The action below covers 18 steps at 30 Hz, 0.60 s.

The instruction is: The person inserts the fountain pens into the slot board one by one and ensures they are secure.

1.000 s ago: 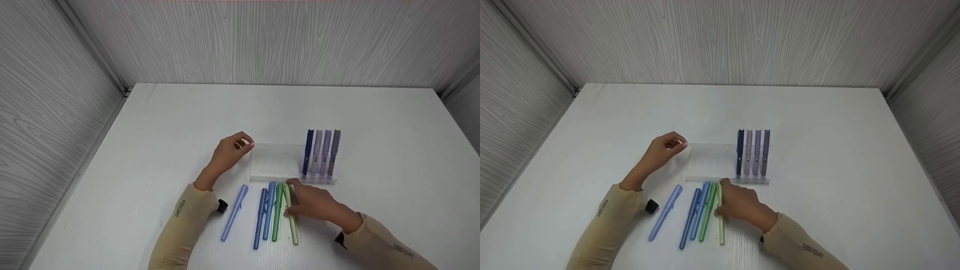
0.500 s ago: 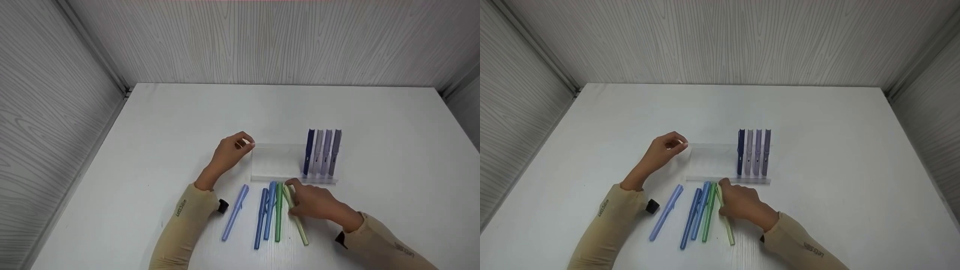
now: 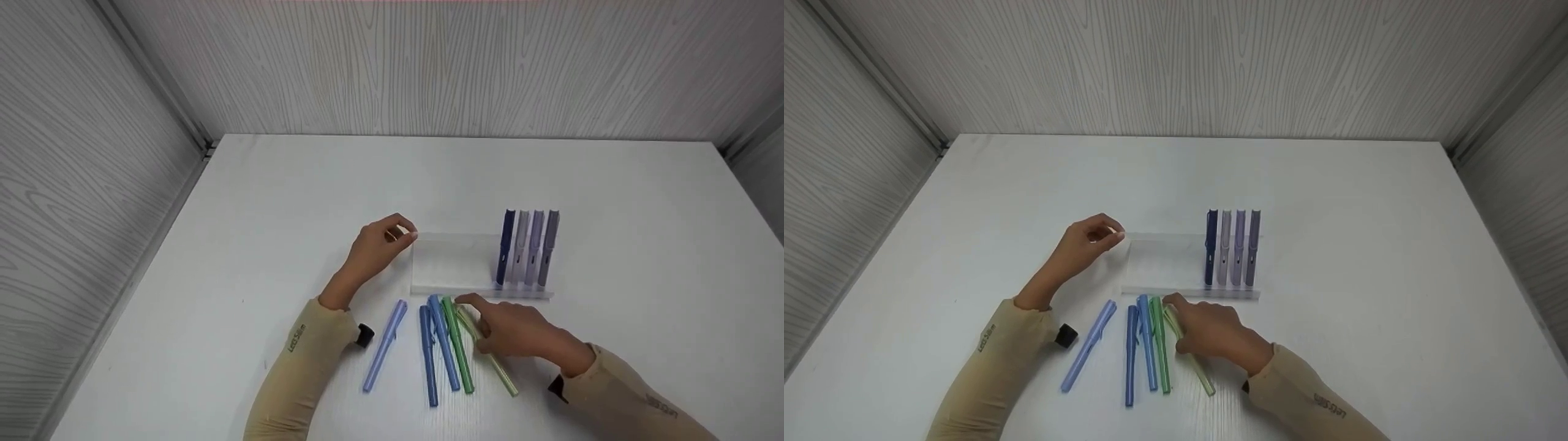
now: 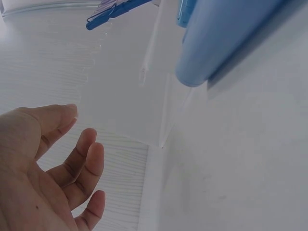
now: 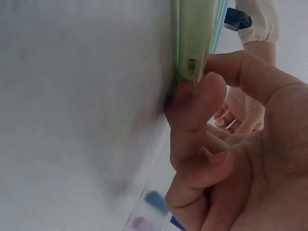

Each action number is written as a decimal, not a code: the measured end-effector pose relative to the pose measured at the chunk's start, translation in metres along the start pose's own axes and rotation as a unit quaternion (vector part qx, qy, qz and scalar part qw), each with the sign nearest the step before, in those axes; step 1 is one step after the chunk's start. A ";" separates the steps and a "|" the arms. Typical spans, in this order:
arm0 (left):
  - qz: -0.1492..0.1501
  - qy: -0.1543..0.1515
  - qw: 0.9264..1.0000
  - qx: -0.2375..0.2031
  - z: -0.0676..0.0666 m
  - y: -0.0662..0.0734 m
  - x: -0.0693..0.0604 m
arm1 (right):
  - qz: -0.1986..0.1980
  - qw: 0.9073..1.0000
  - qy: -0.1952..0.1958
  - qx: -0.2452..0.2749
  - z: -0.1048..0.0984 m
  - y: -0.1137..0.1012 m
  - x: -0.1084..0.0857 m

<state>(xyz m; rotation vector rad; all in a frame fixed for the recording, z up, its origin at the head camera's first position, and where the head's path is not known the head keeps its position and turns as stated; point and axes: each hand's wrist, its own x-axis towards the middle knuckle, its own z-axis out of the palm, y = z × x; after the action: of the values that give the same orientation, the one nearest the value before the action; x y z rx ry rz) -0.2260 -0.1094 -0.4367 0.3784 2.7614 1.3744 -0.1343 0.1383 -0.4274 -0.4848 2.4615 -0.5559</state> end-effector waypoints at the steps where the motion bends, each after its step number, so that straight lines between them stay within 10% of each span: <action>1: 0.003 -0.001 1.000 -0.001 0.000 0.000 0.000 | -0.002 1.000 -0.002 -0.004 0.000 0.000 0.000; 18: 0.014 0.002 1.000 0.000 0.000 0.000 -0.001 | -0.088 0.996 0.020 0.012 -0.011 0.012 -0.010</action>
<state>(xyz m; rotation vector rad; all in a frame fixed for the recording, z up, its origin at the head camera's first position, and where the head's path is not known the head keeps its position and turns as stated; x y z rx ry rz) -0.2254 -0.1097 -0.4365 0.4157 2.7692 1.3822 -0.1357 0.1560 -0.4208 -0.6917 2.4603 -0.6723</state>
